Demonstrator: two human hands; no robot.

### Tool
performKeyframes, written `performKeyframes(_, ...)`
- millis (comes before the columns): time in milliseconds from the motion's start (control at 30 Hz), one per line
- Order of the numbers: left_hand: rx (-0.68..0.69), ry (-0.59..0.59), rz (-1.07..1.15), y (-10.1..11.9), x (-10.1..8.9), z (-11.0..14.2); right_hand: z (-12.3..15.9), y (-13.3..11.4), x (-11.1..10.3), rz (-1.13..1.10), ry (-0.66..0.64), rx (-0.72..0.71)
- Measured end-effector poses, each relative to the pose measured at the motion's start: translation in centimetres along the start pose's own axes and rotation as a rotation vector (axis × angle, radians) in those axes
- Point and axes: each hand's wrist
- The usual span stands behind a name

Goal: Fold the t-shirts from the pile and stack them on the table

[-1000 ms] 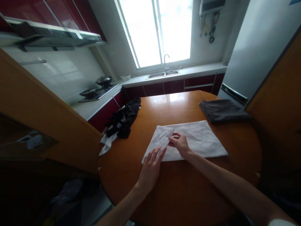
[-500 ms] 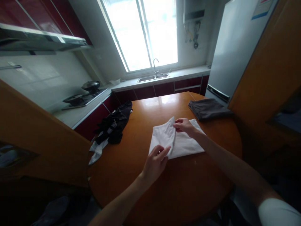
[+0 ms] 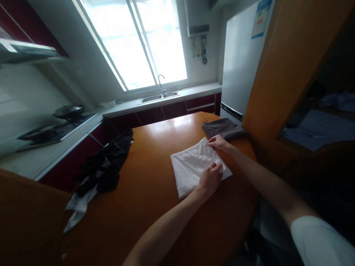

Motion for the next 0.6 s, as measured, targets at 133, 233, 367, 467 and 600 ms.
performKeyframes(133, 0.005, -0.025, -0.003, 0.3, 0.8, -0.2, -1.0, 1.5, 0.0, 0.059, 0.042, -0.026)
performKeyframes(233, 0.013, -0.014, 0.008, 0.5, 0.5, -0.6, -1.8, 1.8, -0.2, 0.096, 0.065, -0.067)
performKeyframes(367, 0.035, -0.006, 0.034, 0.7, 0.6, -1.1, -2.6, 2.1, -0.6, 0.164, 0.078, -0.116)
performKeyframes(467, 0.031, -0.040, 0.036, 0.5, 1.3, -1.1, -2.9, 2.9, -0.5, 0.238, 0.090, -0.129)
performKeyframes(600, 0.016, -0.091, 0.027, 0.1, 2.1, -1.0, -3.0, 3.9, -0.4, 0.355, 0.119, -0.153)
Point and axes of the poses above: each hand's wrist, its own z-axis away from the middle knuckle, its own x-axis out of the palm, y = z × x, and after that the axes turned 2 degrees about z, right-handed
